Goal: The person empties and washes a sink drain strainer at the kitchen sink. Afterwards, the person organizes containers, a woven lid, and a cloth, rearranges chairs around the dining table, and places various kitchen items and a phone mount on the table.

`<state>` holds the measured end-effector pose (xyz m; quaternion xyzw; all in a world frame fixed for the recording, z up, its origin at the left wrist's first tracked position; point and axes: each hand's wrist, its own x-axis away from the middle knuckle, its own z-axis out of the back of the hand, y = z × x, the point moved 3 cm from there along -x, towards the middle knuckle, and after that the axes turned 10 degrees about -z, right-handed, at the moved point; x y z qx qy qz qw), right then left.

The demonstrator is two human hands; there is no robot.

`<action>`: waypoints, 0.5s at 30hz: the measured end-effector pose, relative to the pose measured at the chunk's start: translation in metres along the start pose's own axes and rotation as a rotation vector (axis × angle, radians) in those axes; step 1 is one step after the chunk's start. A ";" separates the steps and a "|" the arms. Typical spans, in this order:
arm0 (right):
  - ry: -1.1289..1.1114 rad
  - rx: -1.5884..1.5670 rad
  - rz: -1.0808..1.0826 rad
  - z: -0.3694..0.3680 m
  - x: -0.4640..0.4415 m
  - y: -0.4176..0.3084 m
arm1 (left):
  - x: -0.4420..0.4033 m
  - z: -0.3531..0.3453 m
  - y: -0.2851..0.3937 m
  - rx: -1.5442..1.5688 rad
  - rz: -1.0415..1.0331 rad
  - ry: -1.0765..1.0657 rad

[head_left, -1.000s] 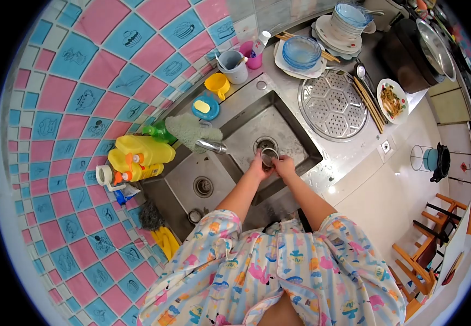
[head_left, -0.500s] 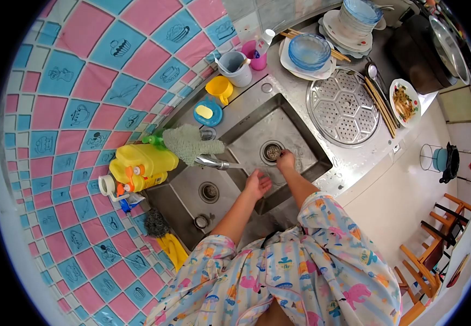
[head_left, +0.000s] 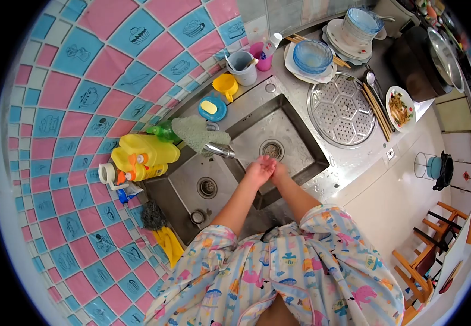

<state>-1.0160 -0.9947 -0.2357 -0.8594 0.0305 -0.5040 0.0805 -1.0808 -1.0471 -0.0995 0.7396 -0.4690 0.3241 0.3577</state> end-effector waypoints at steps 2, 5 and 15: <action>-0.301 -0.134 -0.138 -0.002 -0.021 0.005 | -0.020 -0.001 -0.003 0.059 0.037 -0.101; -0.755 -0.322 -0.360 -0.008 -0.044 0.007 | -0.016 -0.005 0.014 -0.132 -0.022 -0.304; -0.052 -0.069 -0.188 -0.121 0.106 -0.024 | 0.066 -0.005 0.181 -0.862 -1.632 0.328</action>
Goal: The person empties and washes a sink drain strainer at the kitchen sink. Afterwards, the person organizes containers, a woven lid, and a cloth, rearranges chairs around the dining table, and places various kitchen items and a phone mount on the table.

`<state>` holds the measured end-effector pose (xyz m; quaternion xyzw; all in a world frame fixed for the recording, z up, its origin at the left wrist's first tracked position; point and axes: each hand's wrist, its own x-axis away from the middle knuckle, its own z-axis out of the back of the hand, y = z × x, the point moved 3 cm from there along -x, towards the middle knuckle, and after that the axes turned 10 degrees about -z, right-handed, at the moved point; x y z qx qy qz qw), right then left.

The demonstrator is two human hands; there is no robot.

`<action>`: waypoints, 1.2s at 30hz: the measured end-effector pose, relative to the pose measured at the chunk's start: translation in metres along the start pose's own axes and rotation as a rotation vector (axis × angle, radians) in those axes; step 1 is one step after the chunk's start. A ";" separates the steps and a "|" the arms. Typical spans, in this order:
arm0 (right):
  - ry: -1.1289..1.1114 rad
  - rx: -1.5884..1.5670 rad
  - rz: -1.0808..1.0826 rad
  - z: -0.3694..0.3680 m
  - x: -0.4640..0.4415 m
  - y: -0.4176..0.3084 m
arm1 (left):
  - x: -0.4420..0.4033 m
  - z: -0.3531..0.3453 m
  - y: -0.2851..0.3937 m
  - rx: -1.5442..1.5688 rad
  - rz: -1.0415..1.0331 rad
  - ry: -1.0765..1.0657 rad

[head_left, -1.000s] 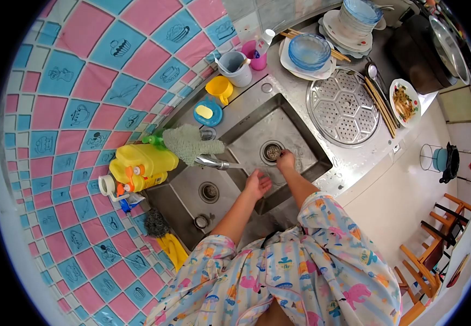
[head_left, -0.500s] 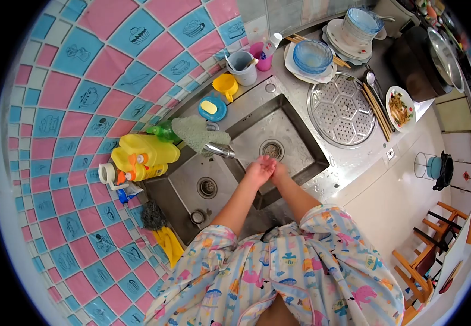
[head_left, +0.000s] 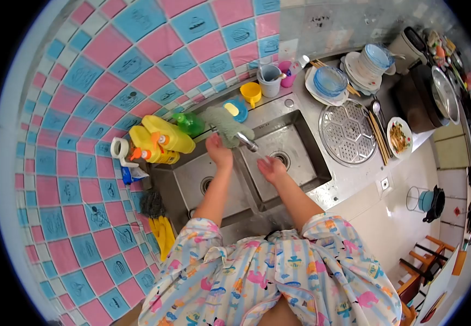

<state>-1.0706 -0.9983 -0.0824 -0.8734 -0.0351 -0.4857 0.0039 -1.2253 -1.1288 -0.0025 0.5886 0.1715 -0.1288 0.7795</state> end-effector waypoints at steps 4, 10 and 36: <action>0.039 0.026 -0.003 0.018 -0.004 0.000 | -0.058 -0.001 -0.014 0.357 0.258 -0.142; 0.163 0.120 0.052 0.048 0.037 -0.010 | -0.072 -0.016 -0.058 0.201 0.246 -0.238; -0.136 1.341 1.127 0.136 0.203 -0.095 | 0.221 0.016 0.174 -0.522 -0.105 -0.739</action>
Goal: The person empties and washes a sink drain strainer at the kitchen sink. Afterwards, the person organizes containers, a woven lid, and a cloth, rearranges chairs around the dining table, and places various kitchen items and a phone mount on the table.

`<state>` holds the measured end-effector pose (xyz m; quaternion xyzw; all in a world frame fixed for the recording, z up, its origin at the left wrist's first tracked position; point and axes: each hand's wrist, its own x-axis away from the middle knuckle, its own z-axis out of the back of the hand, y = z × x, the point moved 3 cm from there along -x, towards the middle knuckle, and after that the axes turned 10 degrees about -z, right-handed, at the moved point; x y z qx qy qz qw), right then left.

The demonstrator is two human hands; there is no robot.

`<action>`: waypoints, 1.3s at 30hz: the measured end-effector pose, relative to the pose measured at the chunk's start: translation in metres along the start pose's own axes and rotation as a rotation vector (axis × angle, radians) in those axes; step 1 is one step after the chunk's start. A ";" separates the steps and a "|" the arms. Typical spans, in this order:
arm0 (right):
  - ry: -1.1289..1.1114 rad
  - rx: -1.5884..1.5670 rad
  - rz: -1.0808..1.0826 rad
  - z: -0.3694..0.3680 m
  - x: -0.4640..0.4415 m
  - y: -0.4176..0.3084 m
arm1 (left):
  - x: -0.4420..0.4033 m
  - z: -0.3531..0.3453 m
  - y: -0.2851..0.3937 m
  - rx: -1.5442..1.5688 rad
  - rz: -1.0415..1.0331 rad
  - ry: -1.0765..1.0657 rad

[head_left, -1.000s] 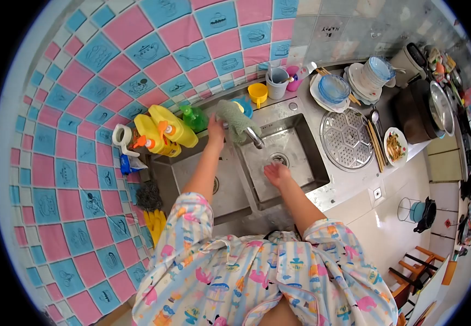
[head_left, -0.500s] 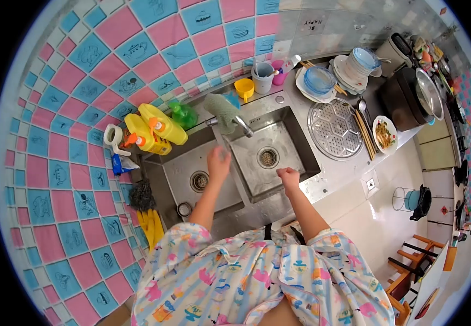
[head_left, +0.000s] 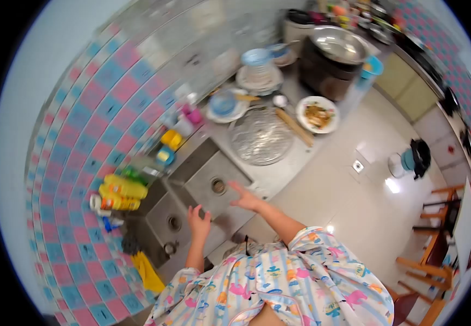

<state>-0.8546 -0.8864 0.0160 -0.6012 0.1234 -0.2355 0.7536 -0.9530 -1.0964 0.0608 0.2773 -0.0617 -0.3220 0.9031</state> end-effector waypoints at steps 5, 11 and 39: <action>0.056 -0.289 -0.294 0.144 0.041 0.027 | -0.039 -0.062 0.164 0.137 -0.265 -0.014; 0.687 -0.250 -0.552 0.364 0.176 0.137 | -0.041 -0.177 0.348 0.237 -0.577 -0.256; 2.316 -1.075 -0.751 0.671 0.590 0.248 | -0.096 -0.635 0.922 0.614 -0.888 -1.004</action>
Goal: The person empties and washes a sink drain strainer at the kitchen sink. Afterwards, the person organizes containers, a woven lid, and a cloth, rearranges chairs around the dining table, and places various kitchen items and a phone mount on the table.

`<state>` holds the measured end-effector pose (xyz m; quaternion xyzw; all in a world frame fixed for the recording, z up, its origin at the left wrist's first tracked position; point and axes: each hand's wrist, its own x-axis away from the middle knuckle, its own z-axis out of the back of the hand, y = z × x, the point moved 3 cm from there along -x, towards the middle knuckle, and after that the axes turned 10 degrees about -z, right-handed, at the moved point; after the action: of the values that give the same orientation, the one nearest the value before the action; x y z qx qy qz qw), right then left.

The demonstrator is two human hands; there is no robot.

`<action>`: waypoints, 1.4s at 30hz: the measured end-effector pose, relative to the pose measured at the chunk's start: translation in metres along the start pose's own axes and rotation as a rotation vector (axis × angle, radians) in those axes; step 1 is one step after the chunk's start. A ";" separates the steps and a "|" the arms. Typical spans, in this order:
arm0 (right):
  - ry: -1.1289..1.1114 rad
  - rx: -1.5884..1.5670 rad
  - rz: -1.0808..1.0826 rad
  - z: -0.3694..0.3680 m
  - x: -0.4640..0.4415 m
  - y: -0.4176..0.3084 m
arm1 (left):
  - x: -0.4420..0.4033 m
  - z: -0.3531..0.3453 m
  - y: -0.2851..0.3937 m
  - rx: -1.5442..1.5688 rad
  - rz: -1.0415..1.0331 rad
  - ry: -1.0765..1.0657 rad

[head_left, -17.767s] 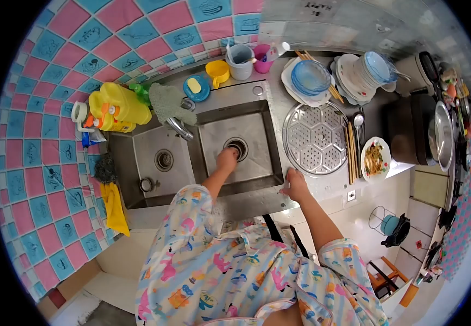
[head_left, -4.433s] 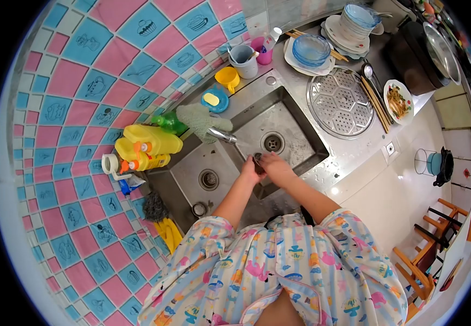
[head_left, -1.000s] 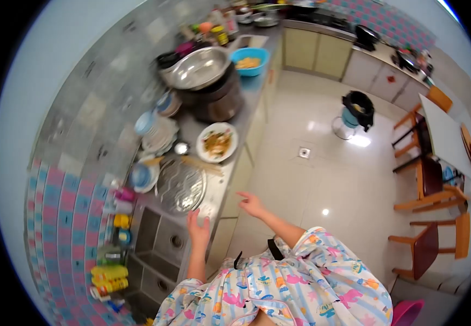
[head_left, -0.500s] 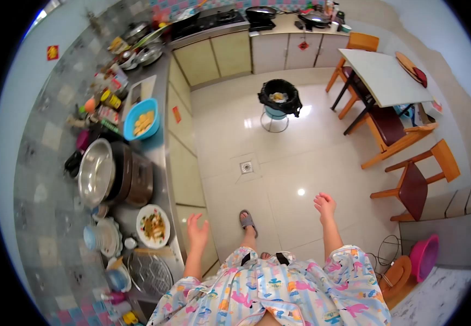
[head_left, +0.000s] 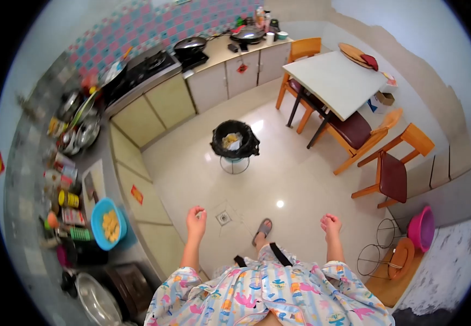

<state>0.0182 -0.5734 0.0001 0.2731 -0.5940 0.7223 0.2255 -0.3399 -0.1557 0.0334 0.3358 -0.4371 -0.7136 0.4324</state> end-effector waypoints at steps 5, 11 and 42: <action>0.026 -0.146 -0.070 -0.047 -0.079 -0.050 | -0.093 -0.081 0.037 0.021 0.023 -0.093; -0.060 -0.293 -0.014 -0.144 -0.169 -0.170 | -0.199 -0.183 0.109 -0.028 -0.065 -0.196; 0.198 0.063 0.329 -0.319 -0.467 -0.507 | -0.644 -0.615 0.224 0.232 -0.124 -0.658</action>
<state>0.6579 -0.1636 0.0171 0.1067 -0.5827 0.7909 0.1532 0.5177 0.1714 0.0624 0.1608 -0.6100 -0.7540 0.1831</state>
